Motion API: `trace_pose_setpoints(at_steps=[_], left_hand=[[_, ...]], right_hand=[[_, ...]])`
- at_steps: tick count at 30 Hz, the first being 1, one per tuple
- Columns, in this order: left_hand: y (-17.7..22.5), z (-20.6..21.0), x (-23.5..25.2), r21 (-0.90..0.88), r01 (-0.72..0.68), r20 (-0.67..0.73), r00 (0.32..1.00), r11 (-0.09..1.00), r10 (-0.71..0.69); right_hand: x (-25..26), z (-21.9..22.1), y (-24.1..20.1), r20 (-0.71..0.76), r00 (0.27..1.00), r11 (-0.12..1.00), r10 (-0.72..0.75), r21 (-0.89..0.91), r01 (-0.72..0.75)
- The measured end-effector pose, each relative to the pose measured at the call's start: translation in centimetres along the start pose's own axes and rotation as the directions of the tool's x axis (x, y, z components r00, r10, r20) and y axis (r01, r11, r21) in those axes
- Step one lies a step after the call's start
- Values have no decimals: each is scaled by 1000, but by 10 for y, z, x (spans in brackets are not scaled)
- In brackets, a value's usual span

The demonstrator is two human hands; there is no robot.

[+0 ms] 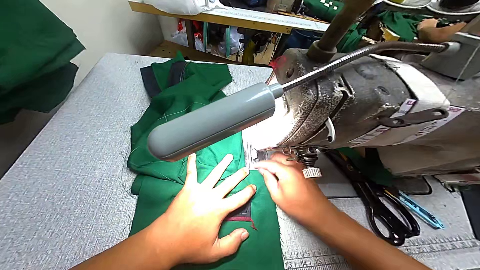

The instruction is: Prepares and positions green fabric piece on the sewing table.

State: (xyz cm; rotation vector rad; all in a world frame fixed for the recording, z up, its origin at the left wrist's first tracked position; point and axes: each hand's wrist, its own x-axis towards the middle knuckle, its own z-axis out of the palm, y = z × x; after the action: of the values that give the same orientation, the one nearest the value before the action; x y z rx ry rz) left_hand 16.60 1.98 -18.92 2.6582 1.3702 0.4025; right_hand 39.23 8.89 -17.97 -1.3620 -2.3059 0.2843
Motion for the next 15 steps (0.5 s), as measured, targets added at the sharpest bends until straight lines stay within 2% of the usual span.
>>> trace_pose_setpoints(at_steps=[3, 5, 6, 8, 10, 12, 15], left_hand=[[-1, -2, 2, 4, 0, 35, 999, 1000, 0], [-5, -3, 7, 2, 5, 54, 999, 1000, -5], [-7, -3, 10, 0, 11, 72, 997, 1000, -11], [-12, -5, 16, -7, 21, 111, 994, 1000, -20], [-16, -6, 22, -3, 22, 119, 993, 1000, -22], [-18, -5, 24, -6, 17, 108, 994, 1000, -16], [-21, -6, 28, -3, 23, 127, 992, 1000, -22]], right_hand=[[19, -7, 20, -22, 999, 976, 49, -211, -52], [19, -13, 25, -68, 996, 962, -49, -271, 29], [12, -14, 25, -63, 991, 968, -116, -229, 98], [-7, -19, 18, 90, 970, 968, -227, -90, 235], [-17, -24, 15, 207, 917, 930, -341, -66, 361], [-22, -25, 19, 250, 895, 908, -369, -107, 404], [-21, -27, 24, 300, 893, 906, -336, -157, 394]])
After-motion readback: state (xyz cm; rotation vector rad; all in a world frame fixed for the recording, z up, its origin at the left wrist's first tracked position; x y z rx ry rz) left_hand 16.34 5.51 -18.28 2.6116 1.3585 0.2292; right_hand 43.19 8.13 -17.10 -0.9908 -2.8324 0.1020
